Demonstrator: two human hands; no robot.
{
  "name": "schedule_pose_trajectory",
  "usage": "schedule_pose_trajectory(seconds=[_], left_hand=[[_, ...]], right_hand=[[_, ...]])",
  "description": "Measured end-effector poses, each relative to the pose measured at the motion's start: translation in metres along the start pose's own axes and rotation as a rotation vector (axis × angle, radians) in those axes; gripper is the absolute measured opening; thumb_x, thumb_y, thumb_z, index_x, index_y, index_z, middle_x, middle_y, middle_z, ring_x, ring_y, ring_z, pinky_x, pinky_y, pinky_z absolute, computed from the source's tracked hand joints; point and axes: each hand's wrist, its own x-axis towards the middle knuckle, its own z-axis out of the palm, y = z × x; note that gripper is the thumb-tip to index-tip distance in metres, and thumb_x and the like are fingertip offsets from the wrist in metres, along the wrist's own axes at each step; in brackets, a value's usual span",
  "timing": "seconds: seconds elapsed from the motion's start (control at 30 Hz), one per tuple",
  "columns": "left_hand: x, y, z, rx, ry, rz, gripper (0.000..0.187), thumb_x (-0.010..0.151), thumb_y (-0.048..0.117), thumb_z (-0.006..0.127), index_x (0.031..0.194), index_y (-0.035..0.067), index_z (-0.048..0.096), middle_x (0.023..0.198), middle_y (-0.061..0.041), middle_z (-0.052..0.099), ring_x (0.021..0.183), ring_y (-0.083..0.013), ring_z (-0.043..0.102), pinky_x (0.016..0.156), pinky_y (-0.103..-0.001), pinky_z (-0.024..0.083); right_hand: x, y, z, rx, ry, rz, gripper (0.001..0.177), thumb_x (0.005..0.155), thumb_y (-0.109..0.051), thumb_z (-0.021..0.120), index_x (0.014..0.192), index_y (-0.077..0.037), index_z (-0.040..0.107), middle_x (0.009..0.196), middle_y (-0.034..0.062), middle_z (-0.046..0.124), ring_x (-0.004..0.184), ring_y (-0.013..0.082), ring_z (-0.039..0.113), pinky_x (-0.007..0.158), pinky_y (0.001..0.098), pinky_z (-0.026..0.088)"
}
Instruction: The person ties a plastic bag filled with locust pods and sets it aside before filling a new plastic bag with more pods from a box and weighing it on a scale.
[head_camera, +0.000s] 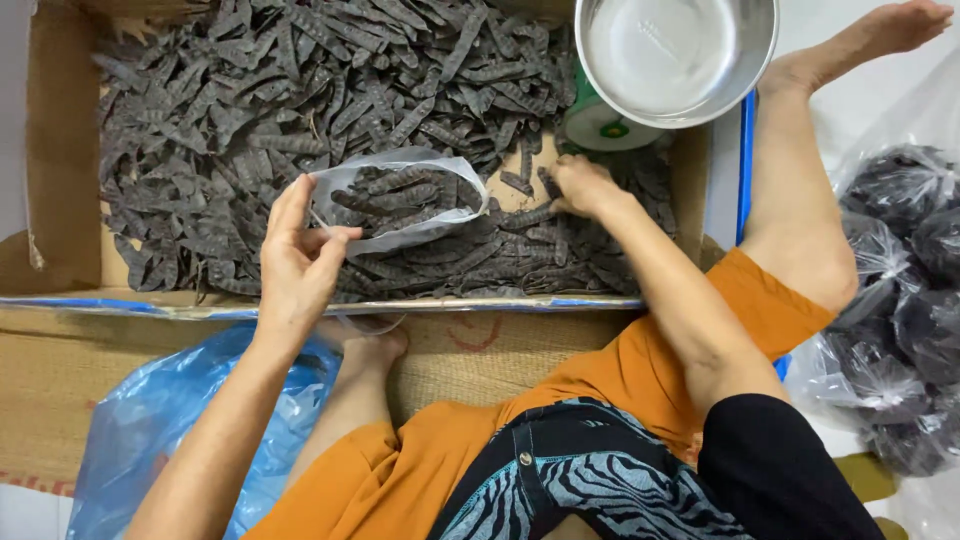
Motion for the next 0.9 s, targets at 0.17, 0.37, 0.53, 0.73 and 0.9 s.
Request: schedule_pose_trajectory(seconds=[0.17, 0.37, 0.53, 0.73, 0.9], left_hand=[[0.003, 0.003, 0.003, 0.006, -0.010, 0.003, 0.068, 0.096, -0.010, 0.057, 0.159, -0.006, 0.034, 0.162, -0.020, 0.035, 0.110, -0.0252, 0.074, 0.090, -0.028, 0.058], [0.001, 0.003, 0.003, -0.005, -0.007, 0.000, 0.069, 0.094, -0.011, 0.057, 0.160, -0.006, 0.033, 0.162, -0.020, 0.035, 0.110, -0.0255, 0.074, 0.089, -0.028, 0.058], [0.000, 0.000, 0.000, 0.018, -0.011, -0.001, 0.070, 0.094, -0.011, 0.057, 0.159, -0.006, 0.032, 0.163, -0.020, 0.035, 0.110, -0.0253, 0.074, 0.087, -0.027, 0.058], [0.001, 0.001, 0.002, -0.002, -0.002, -0.017, 0.069, 0.094, -0.010, 0.057, 0.158, -0.007, 0.032, 0.163, -0.020, 0.034, 0.109, -0.0248, 0.074, 0.087, -0.027, 0.058], [0.002, 0.000, 0.001, 0.007, -0.004, -0.017, 0.069, 0.095, -0.010, 0.057, 0.159, -0.007, 0.032, 0.163, -0.020, 0.035, 0.109, -0.0245, 0.074, 0.087, -0.027, 0.058]], right_hand=[[0.003, -0.032, 0.011, 0.037, -0.128, -0.008, 0.075, 0.067, -0.038, 0.092, 0.128, -0.008, 0.061, 0.127, 0.0176, 0.062, 0.124, 0.0376, 0.056, 0.100, 0.0526, 0.044], [0.006, -0.039, 0.029, 0.085, -0.147, -0.173, 0.049, 0.074, -0.032, 0.087, 0.115, -0.010, 0.072, 0.115, 0.0178, 0.069, 0.116, 0.0369, 0.062, 0.096, 0.0518, 0.047], [0.011, -0.022, 0.020, 0.327, -0.125, -0.024, 0.038, 0.084, -0.022, 0.078, 0.120, -0.011, 0.070, 0.110, 0.0180, 0.072, 0.106, 0.0385, 0.069, 0.089, 0.0493, 0.053], [0.030, -0.056, 0.022, 0.187, -0.132, 0.015, 0.034, 0.090, -0.015, 0.073, 0.122, -0.008, 0.064, 0.113, 0.0238, 0.069, 0.110, 0.0421, 0.066, 0.092, 0.0516, 0.052], [0.054, -0.077, 0.050, -0.074, -0.193, -0.048, 0.046, 0.082, -0.023, 0.080, 0.125, -0.012, 0.067, 0.135, 0.0240, 0.060, 0.121, 0.0410, 0.061, 0.098, 0.0496, 0.051]])
